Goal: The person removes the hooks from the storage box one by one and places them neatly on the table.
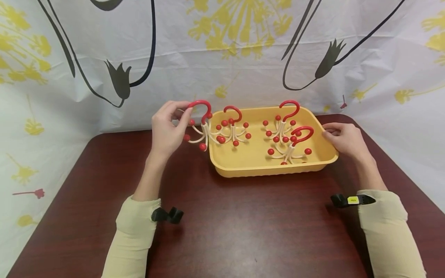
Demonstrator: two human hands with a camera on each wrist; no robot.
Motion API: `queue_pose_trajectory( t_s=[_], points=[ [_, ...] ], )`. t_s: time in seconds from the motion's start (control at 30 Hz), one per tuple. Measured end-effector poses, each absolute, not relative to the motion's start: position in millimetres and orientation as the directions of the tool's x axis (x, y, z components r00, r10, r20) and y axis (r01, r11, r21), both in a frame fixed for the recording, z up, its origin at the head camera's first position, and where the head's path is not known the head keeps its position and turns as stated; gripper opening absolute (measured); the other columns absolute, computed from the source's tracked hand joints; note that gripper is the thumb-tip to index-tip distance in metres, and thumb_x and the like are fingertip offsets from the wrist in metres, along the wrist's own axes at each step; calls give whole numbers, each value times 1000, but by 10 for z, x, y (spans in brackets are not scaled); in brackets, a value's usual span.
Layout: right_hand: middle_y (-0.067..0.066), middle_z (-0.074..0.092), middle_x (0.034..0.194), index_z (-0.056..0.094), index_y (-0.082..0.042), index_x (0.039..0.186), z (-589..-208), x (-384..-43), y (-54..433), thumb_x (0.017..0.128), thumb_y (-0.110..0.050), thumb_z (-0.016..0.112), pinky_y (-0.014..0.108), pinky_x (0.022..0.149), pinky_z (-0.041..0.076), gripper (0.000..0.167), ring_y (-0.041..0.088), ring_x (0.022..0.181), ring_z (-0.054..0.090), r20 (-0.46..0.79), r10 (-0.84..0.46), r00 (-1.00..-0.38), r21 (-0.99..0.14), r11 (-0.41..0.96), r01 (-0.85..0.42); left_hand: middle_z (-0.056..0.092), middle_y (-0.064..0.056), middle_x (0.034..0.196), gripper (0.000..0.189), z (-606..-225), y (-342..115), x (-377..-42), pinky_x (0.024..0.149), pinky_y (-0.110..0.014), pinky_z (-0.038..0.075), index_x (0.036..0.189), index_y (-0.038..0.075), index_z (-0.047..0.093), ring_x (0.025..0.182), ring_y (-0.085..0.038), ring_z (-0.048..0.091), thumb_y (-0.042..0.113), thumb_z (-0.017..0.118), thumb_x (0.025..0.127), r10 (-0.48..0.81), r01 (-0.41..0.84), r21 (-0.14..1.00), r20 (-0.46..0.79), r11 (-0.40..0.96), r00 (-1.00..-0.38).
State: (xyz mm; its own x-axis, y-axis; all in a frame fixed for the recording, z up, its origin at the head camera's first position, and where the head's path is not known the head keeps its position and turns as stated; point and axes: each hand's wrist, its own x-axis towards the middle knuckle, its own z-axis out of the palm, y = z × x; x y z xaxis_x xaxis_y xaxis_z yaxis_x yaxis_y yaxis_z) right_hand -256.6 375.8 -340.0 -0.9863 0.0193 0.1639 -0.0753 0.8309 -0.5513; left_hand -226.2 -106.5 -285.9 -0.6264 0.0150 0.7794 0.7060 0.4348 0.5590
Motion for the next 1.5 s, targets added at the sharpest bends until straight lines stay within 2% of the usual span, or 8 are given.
queue_pose_trajectory(
  t_s=[0.2, 0.4, 0.53, 0.8, 1.03, 1.33, 1.5],
  points=[
    [31, 68, 106, 67, 6, 120, -3397, -2570, 3764, 99, -23, 65, 16, 55, 48, 36, 26, 77, 67, 168, 16, -986, -548, 832, -80, 69, -16, 96, 17, -2864, -1151, -2288, 71, -16, 51, 106, -6, 73, 69, -22, 67, 4, 72, 93, -13, 693, 551, 787, 464, -617],
    [31, 69, 105, 67, 6, 120, -3397, -2563, 3762, 99, -24, 65, 18, 54, 49, 36, 21, 72, 65, 169, 21, -985, -548, 833, -76, 69, -17, 94, 16, -2870, -1221, -2318, 70, -16, 48, 105, -7, 73, 69, -20, 63, 0, 72, 91, -47, 672, 557, 786, 489, -617],
    [31, 69, 104, 67, 6, 119, -3396, -2557, 3758, 99, -23, 65, 18, 54, 49, 36, 18, 70, 65, 168, 18, -986, -551, 831, -78, 68, -18, 94, 16, -2885, -1273, -2334, 71, -16, 49, 106, -7, 72, 70, -13, 62, 2, 72, 92, -63, 650, 563, 778, 511, -625],
    [31, 69, 103, 66, 7, 120, -3384, -2557, 3756, 99, -23, 65, 19, 54, 49, 37, 16, 70, 64, 152, 20, -988, -556, 828, -69, 68, -19, 94, 16, -2933, -1356, -2376, 71, -13, 49, 105, -8, 72, 68, 9, 58, 2, 71, 93, -104, 624, 571, 776, 533, -621],
    [31, 69, 105, 66, 7, 120, -3388, -2555, 3749, 99, -24, 65, 18, 54, 49, 38, 15, 70, 64, 151, 23, -988, -559, 827, -66, 67, -19, 93, 14, -3025, -1423, -2434, 68, -12, 49, 103, -9, 72, 63, 1, 61, 1, 70, 93, -138, 594, 603, 754, 532, -642],
    [31, 69, 105, 66, 7, 121, -3405, -2560, 3756, 99, -23, 65, 20, 53, 49, 37, 16, 69, 64, 153, 22, -988, -562, 824, -69, 67, -20, 93, 16, -3181, -1499, -2506, 65, -10, 45, 103, -8, 72, 65, 11, 54, 5, 70, 94, -173, 509, 645, 700, 570, -693],
    [31, 69, 104, 66, 7, 121, -3410, -2568, 3762, 99, -23, 65, 20, 53, 50, 37, 16, 68, 64, 156, 21, -988, -562, 824, -71, 67, -20, 93, 16, -3264, -1538, -2545, 65, -9, 44, 103, -8, 73, 66, 8, 55, 5, 70, 94, -183, 473, 659, 676, 585, -714]
  ],
)
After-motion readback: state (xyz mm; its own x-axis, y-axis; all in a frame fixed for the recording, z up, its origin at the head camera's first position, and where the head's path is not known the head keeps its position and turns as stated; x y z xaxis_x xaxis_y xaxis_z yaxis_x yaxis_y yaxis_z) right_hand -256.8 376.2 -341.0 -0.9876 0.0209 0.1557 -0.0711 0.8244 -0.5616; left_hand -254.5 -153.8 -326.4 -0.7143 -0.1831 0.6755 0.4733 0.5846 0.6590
